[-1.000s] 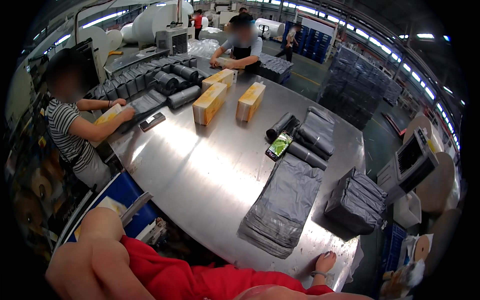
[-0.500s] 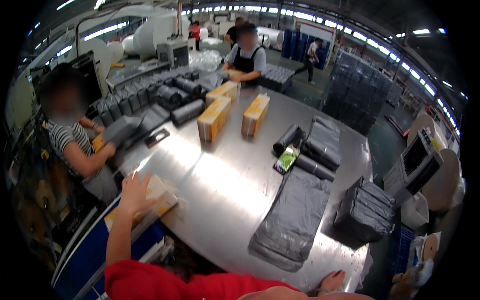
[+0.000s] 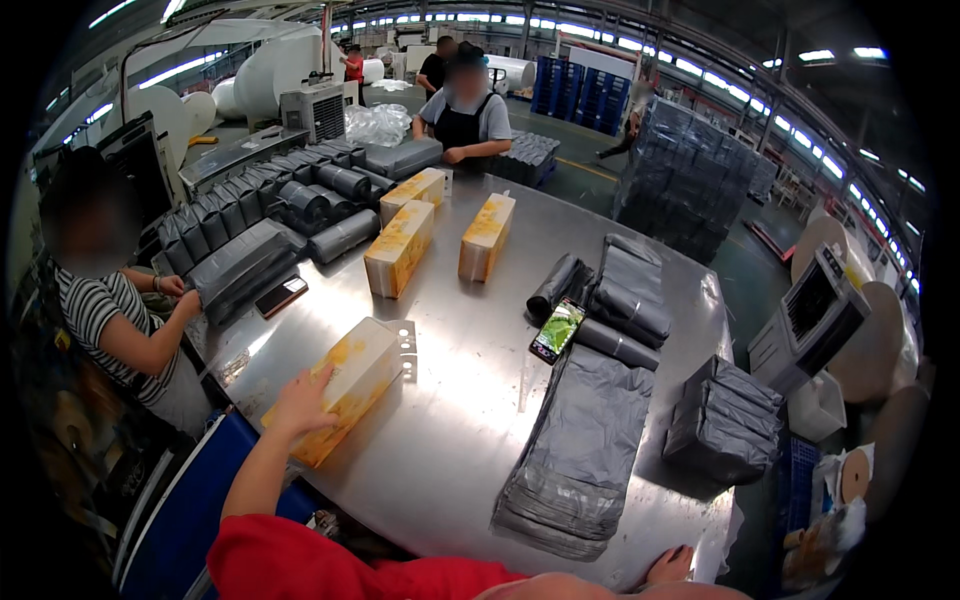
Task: The person places yellow boxes into grey plastic bags, folds the bags closed, and stacks the packaged items on a metal table.
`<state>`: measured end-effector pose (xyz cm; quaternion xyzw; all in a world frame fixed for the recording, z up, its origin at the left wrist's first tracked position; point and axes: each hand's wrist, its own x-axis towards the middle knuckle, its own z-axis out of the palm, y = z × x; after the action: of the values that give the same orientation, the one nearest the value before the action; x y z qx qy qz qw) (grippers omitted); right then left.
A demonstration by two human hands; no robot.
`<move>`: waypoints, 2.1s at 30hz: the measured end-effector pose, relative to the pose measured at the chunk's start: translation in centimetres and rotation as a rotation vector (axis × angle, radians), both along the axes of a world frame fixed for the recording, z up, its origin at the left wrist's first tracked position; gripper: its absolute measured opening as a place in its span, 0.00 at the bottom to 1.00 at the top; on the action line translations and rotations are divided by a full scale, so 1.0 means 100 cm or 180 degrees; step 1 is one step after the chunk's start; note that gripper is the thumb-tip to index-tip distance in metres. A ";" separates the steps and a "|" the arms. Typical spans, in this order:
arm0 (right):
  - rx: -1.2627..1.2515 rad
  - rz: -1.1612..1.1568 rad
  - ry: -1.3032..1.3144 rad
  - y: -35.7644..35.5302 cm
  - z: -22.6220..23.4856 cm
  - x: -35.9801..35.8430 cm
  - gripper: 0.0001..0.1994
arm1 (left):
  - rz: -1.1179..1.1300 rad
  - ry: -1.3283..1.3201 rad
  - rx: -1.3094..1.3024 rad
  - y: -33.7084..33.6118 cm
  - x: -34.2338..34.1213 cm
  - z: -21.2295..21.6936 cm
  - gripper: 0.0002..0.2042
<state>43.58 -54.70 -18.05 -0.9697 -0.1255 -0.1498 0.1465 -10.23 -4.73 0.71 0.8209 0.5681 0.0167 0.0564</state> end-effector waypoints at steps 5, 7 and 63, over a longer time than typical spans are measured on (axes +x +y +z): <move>-0.1188 0.0927 -0.0708 -0.056 -0.081 0.059 0.29 | 0.0082 0.0009 0.0185 0.011 0.062 -0.001 0.45; -0.0855 0.0983 -0.1080 -0.040 -0.053 0.051 0.25 | 0.0153 -0.0063 0.0142 0.017 0.082 -0.010 0.45; -0.0004 0.0075 -0.0021 0.002 0.007 -0.004 0.20 | -0.0091 -0.0734 0.0557 -0.001 0.130 -0.033 0.39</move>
<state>43.23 -54.46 -17.33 -0.9678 -0.1375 -0.1511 0.1472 2.81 -4.85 -2.56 0.8233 0.5425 0.1596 0.0498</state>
